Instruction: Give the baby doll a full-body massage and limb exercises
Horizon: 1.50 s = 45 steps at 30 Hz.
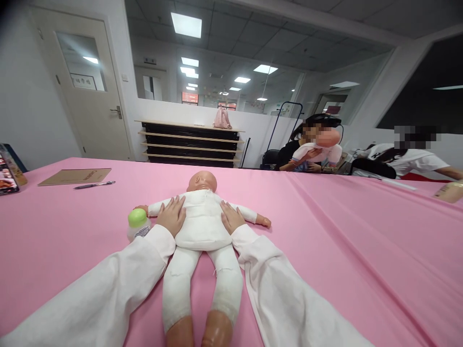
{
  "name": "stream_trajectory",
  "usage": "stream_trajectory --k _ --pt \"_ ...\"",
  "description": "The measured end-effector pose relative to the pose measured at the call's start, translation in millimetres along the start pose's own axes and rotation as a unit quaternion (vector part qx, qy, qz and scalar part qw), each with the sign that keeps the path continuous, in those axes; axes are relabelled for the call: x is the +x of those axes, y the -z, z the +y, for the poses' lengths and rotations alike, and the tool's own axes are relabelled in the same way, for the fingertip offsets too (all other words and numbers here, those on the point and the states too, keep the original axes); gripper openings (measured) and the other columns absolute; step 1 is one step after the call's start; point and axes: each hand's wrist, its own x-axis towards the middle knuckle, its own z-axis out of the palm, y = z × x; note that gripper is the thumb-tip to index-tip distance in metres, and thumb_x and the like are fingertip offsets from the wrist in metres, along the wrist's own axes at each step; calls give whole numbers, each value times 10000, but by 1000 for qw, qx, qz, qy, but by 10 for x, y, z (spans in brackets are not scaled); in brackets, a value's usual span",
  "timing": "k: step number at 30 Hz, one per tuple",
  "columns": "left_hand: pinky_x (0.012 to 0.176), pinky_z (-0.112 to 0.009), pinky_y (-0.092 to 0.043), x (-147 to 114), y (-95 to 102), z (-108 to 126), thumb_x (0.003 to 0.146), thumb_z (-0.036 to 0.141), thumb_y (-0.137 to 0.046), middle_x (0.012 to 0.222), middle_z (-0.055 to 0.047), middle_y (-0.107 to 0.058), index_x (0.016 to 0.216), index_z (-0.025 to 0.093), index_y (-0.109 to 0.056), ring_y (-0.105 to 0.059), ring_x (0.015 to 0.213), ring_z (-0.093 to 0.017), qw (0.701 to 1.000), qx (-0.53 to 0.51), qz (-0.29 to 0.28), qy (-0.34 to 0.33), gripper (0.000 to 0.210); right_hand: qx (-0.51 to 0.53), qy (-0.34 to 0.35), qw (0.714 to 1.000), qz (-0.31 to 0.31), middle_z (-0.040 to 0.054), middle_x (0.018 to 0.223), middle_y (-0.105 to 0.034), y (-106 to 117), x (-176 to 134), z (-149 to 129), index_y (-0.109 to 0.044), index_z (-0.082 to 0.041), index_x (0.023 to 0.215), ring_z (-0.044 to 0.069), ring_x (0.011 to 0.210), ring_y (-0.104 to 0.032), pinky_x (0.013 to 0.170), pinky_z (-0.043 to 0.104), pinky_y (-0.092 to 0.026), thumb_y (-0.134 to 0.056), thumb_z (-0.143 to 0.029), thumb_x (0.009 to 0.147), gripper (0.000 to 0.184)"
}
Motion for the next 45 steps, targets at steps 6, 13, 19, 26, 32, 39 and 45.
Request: stream_trajectory --k 6,13,19,26,32,39,45 --pt "1011 -638 -128 -23 -7 37 850 440 -381 1450 -192 -212 1365 117 -352 -131 1342 -378 991 44 46 118 609 2 -65 997 32 158 1426 -294 43 -19 -43 -252 -138 1398 290 1306 -296 1002 531 -293 -186 -353 893 553" --pt "1072 -548 -146 14 -13 -1 890 269 -268 1457 -80 -245 1397 144 -263 -197 1354 -206 1000 -12 14 -3 522 20 -30 999 -2 139 1463 -202 195 -11 -78 -250 -108 1393 238 1356 -193 1047 538 -217 -199 -338 877 568" --pt "1067 -563 -124 13 -30 -15 896 338 -261 1422 -114 -322 1372 130 -331 -247 1333 -258 999 16 -24 41 524 9 -85 993 -79 122 1417 -321 156 -6 -105 -351 -131 1351 220 1317 -298 1051 524 -238 -157 -311 898 525" --pt "1027 -617 -135 -8 -34 5 869 364 -327 1461 -168 -191 1386 94 -293 -169 1351 -308 996 47 45 68 584 -16 -76 996 42 172 1446 -235 149 -39 -90 -291 -108 1375 279 1340 -223 1017 554 -252 -253 -339 867 559" --pt "1075 -521 -163 27 -20 -17 876 226 -249 1468 -72 -212 1405 155 -249 -189 1357 -198 999 11 11 -33 534 5 -15 999 29 122 1461 -220 244 -29 -102 -227 -143 1406 238 1352 -200 1050 539 -193 -216 -324 874 562" --pt "1033 -628 -82 -11 -47 -5 851 455 -331 1425 -186 -282 1367 26 -309 -174 1335 -364 993 29 29 107 672 15 -125 991 -35 154 1408 -328 101 -18 -87 -348 -106 1346 237 1320 -290 1055 507 -231 -212 -357 896 532" --pt "1066 -552 -131 18 -42 -7 860 318 -323 1474 -130 -162 1415 87 -192 -140 1366 -244 998 10 63 28 614 33 -53 994 85 152 1464 -192 96 -31 -32 -143 -131 1422 253 1359 -175 1032 565 -212 -230 -355 876 597"
